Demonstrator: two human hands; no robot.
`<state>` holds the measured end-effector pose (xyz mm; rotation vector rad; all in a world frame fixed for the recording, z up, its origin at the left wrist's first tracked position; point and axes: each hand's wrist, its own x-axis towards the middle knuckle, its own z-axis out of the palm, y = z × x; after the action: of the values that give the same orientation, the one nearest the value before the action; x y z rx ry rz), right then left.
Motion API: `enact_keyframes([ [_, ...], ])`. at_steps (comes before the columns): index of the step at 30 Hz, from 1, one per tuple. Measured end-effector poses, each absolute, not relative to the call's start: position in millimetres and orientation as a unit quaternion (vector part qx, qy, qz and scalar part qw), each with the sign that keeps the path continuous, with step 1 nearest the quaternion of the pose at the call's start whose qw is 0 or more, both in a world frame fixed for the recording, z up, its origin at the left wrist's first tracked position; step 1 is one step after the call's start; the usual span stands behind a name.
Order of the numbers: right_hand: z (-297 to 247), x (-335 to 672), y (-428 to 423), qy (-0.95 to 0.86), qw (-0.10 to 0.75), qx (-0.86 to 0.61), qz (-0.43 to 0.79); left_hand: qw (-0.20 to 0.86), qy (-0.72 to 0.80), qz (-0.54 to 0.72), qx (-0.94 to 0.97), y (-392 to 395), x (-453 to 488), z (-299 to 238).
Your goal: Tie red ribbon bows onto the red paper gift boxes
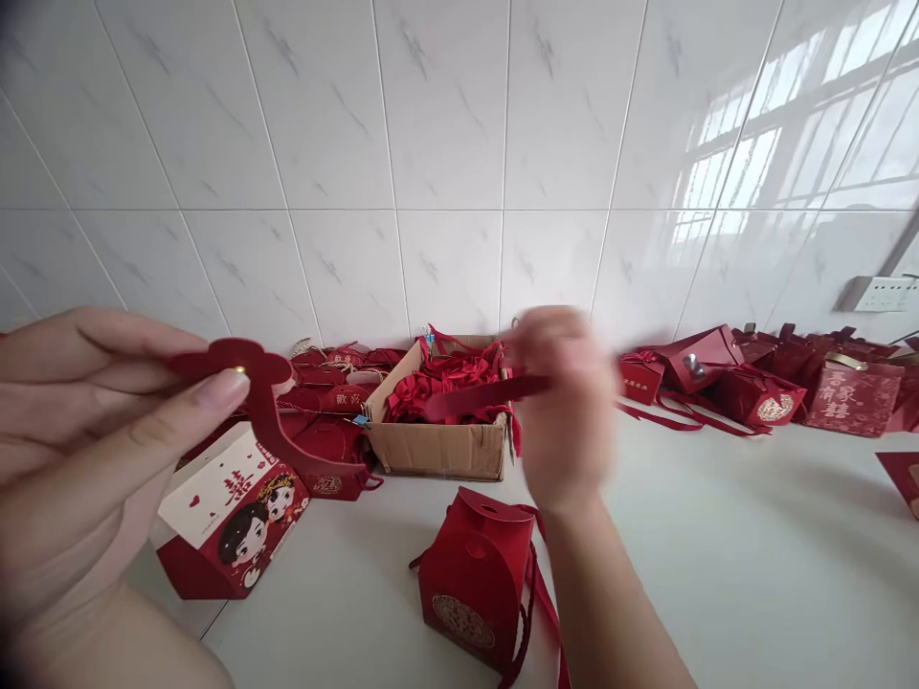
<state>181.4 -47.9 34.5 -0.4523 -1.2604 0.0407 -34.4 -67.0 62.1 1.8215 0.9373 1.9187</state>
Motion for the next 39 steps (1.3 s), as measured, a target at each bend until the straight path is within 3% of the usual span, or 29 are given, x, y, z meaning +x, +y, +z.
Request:
enact_keyframes([
  [3, 27.3, 171.0, -36.1, -0.753, 0.533, -0.369, 0.11, 0.144, 0.327, 0.696, 0.623, -72.3, -26.4, 66.0],
  [4, 26.0, 170.9, -35.2, -0.775, 0.476, -0.398, 0.118, 0.144, 0.328, 0.694, 0.625, -74.0, -25.1, 66.5],
  [6, 25.9, 173.3, -37.9, -0.792, 0.438, -0.411, 0.112, 0.141, 0.33, 0.691, 0.628, -77.2, -24.2, 67.2],
  [9, 29.9, 176.0, -48.2, -0.788, 0.477, -0.364, 0.139, 0.155, 0.354, 0.652, 0.653, -80.4, -24.1, 68.3],
  [16, 37.4, 162.1, -72.2, -0.693, 0.66, -0.236, 0.166, 0.197, 0.308, 0.577, 0.73, -71.4, -16.4, 68.1],
  [20, 37.5, 161.4, -78.6, -0.717, 0.65, -0.192, 0.161, 0.184, 0.281, 0.543, 0.77, -69.3, -12.7, 64.1],
  [27, 38.2, 170.8, -76.3, -0.726, 0.665, -0.172, 0.039, 0.136, 0.209, 0.563, 0.788, -73.8, -6.3, 59.0],
  [33, 38.2, 181.3, -79.7, -0.781, 0.605, -0.112, 0.111, 0.057, 0.101, 0.58, 0.806, -73.6, -1.4, 59.3],
  [39, 38.6, 188.1, -80.6, -0.781, 0.605, -0.063, 0.142, 0.042, 0.085, 0.604, 0.792, -73.2, 5.0, 56.1],
])
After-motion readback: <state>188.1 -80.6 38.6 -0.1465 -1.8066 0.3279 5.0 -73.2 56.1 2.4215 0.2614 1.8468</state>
